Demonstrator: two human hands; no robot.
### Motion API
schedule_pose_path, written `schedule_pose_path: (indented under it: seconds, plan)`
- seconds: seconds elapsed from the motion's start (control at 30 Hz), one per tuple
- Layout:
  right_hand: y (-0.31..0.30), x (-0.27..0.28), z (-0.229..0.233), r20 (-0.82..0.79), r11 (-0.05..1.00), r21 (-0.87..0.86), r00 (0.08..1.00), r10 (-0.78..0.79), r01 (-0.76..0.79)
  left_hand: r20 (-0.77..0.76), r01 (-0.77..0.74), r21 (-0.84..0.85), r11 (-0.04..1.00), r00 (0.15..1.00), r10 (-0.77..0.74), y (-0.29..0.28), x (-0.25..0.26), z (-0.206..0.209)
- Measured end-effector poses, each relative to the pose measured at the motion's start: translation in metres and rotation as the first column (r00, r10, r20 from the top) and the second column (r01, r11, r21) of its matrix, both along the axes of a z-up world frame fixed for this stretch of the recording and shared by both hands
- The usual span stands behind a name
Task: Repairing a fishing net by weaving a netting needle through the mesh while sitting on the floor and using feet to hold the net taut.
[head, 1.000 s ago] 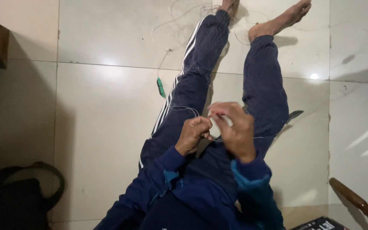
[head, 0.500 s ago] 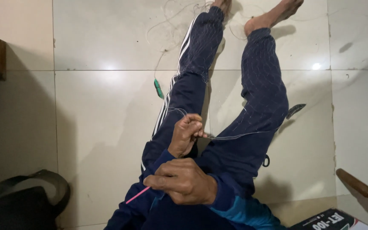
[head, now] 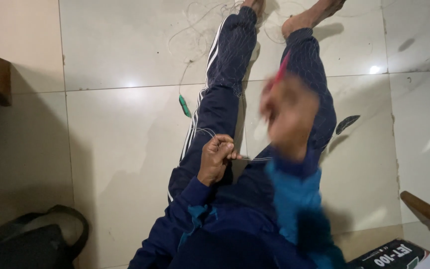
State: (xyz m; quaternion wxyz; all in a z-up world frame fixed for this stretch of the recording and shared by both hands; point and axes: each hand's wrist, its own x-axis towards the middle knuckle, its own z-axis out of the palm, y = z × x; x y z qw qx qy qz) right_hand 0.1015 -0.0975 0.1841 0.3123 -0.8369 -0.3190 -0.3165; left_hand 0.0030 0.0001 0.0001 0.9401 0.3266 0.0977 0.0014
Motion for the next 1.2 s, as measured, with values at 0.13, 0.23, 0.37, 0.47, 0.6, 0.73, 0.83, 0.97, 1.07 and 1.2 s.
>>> schedule_pose_path:
  seconds: [0.13,0.23,0.37,0.47,0.6,0.73,0.83,0.97,1.07,1.2]
  plan:
    - [-0.018,0.058,-0.045,-0.569,0.446,0.816,0.644,0.511,0.367,-0.095,-0.044,0.002,0.999,0.994,0.044,-0.001,0.004,0.010]
    - [-0.021,0.071,-0.070,-0.596,0.402,0.803,0.627,0.502,0.441,-0.134,-0.057,-0.006,0.998,0.989,0.056,0.001,0.003,0.012]
    - [-0.021,0.075,-0.076,-0.591,0.389,0.807,0.622,0.514,0.445,-0.139,-0.065,-0.029,0.997,0.988,0.061,0.000,0.003,0.006]
    - [-0.012,0.074,-0.063,-0.602,0.410,0.797,0.641,0.475,0.445,-0.140,-0.050,-0.049,0.998,0.989,0.043,0.002,0.002,0.007]
    - [-0.006,0.070,-0.058,-0.557,0.418,0.825,0.669,0.493,0.380,-0.127,-0.050,-0.066,0.997,0.991,0.041,0.003,0.002,0.009]
    - [0.013,0.055,-0.039,-0.591,0.490,0.795,0.639,0.493,0.358,-0.094,-0.033,-0.023,0.999,0.995,0.031,0.003,0.001,0.007]
    - [0.032,0.032,-0.032,-0.619,0.550,0.771,0.583,0.527,0.321,-0.073,0.027,-0.024,0.999,0.997,-0.029,0.003,-0.003,-0.007]
    - [0.065,-0.029,-0.028,-0.523,0.767,0.616,0.634,0.569,-0.180,0.036,0.255,-0.113,0.960,0.967,-0.252,0.017,0.004,-0.061]
    - [0.100,-0.070,0.004,-0.366,0.936,-0.112,0.890,0.274,-0.334,0.155,0.513,-0.217,0.831,0.858,-0.489,0.029,0.005,-0.098]
    - [0.098,-0.107,-0.034,-0.415,0.943,-0.121,0.879,0.236,-0.310,-0.233,0.201,-0.009,0.979,0.952,-0.198,0.017,-0.001,-0.016]
